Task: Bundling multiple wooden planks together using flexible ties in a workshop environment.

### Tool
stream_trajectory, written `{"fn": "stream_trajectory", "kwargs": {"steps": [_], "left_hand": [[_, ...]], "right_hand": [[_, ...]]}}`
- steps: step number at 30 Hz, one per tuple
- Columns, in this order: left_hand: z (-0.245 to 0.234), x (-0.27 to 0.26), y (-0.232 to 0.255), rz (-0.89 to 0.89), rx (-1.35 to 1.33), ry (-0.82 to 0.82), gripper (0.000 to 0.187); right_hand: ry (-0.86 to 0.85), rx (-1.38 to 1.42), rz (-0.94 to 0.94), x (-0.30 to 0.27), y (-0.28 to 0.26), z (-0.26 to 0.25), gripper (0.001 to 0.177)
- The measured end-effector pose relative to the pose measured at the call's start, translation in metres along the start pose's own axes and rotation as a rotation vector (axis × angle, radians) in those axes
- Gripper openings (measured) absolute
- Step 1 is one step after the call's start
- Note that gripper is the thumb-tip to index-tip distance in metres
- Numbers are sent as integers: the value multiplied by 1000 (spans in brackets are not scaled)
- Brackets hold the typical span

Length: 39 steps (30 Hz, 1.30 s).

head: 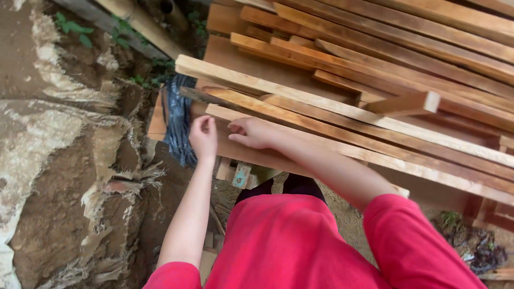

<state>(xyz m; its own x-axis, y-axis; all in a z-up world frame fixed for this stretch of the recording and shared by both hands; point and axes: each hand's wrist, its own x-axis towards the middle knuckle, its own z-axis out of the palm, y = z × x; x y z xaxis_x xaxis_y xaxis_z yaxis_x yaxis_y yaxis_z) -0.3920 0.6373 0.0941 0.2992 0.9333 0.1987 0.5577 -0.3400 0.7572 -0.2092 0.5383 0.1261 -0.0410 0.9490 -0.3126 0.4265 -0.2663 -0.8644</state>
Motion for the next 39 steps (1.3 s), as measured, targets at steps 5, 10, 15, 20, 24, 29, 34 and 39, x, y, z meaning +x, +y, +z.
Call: {"fn": "stream_trajectory", "kwargs": {"steps": [5,10,15,20,24,29,34,39], "left_hand": [[-17,28,-112,-145,144,168,20],[-16,40,-148,-242,223,117,26],[-11,46,-157,-336,199,-7,22],[-11,40,-170,-381,91,-44,24],[-6,35,-191,-452,5,-60,24],[-3,35,-202,-500,-54,-56,31],[5,37,-203,-505,10,-56,30],[-1,34,-188,-447,-80,12,38]], "right_hand": [[27,132,62,65,-2,70,48],[86,189,160,118,13,110,48],[315,102,132,173,-13,134,34],[422,57,272,200,-20,157,40],[384,32,584,225,2,175,41],[401,45,597,235,31,189,30],[452,72,422,187,-45,139,21],[445,184,351,159,-77,119,22]]}}
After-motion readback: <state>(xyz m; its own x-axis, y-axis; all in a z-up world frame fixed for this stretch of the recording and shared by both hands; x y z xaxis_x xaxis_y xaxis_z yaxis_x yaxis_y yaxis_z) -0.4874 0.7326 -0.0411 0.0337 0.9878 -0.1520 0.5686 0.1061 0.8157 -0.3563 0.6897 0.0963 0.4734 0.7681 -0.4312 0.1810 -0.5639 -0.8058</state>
